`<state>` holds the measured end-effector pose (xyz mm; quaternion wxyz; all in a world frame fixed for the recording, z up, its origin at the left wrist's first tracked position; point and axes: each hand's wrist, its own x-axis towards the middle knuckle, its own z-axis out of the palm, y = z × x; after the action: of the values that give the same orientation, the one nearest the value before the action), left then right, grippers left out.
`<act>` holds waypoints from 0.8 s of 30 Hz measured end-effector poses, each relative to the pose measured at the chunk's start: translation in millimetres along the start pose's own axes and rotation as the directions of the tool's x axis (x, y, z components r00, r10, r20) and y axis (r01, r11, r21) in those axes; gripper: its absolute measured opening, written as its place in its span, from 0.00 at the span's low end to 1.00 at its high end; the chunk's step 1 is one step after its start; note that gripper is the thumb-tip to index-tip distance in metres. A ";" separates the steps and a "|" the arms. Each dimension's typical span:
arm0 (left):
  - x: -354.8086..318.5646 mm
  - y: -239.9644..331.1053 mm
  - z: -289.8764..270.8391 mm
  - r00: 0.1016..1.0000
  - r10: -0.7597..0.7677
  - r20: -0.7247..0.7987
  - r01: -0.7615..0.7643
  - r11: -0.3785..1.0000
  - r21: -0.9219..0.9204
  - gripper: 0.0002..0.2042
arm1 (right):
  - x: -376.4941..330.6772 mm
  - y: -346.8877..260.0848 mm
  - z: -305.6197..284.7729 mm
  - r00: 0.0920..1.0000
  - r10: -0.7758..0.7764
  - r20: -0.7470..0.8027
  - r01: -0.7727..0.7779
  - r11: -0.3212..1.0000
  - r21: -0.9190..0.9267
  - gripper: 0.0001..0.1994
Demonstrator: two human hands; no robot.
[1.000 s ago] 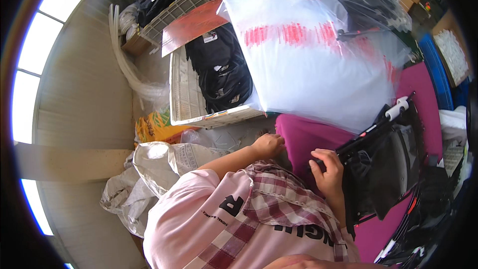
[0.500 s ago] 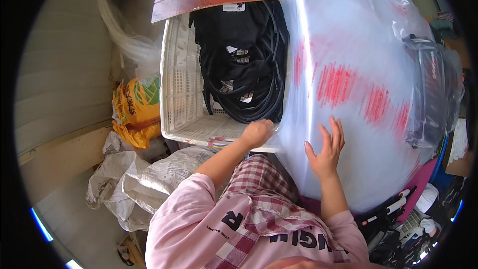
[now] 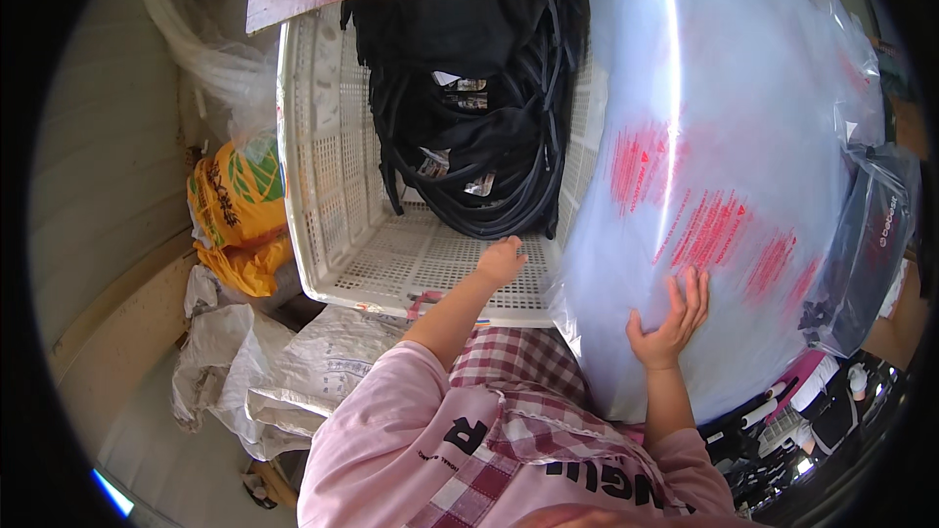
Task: The person unpacks black baby strollers from plastic bags, places them on a pink table, and attaches wheels to each stroller. The person repeats this process for multiple strollers, moving them between the table and a white basket.
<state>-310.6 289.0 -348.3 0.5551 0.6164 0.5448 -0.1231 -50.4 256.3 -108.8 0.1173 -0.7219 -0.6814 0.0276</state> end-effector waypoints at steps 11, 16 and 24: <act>147.1 -24.1 -51.5 0.952 0.006 -0.307 0.039 0.989 0.140 0.50 | -17.1 13.6 4.0 0.991 0.018 0.131 -0.021 1.000 0.020 0.33; 245.6 -14.3 -72.9 0.907 -0.025 -0.420 0.091 0.987 0.136 0.54 | -9.8 9.8 9.9 0.992 0.043 0.118 -0.043 0.999 -0.001 0.38; 342.0 27.5 -9.3 0.893 -0.361 -0.269 0.378 0.926 0.013 0.68 | 12.5 18.9 23.6 0.985 0.049 0.164 -0.047 0.999 -0.015 0.38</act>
<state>-163.9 485.3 -588.6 0.4244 0.5301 0.7161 -0.1616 -35.8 271.0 -134.1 0.0562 -0.7340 -0.6713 0.0861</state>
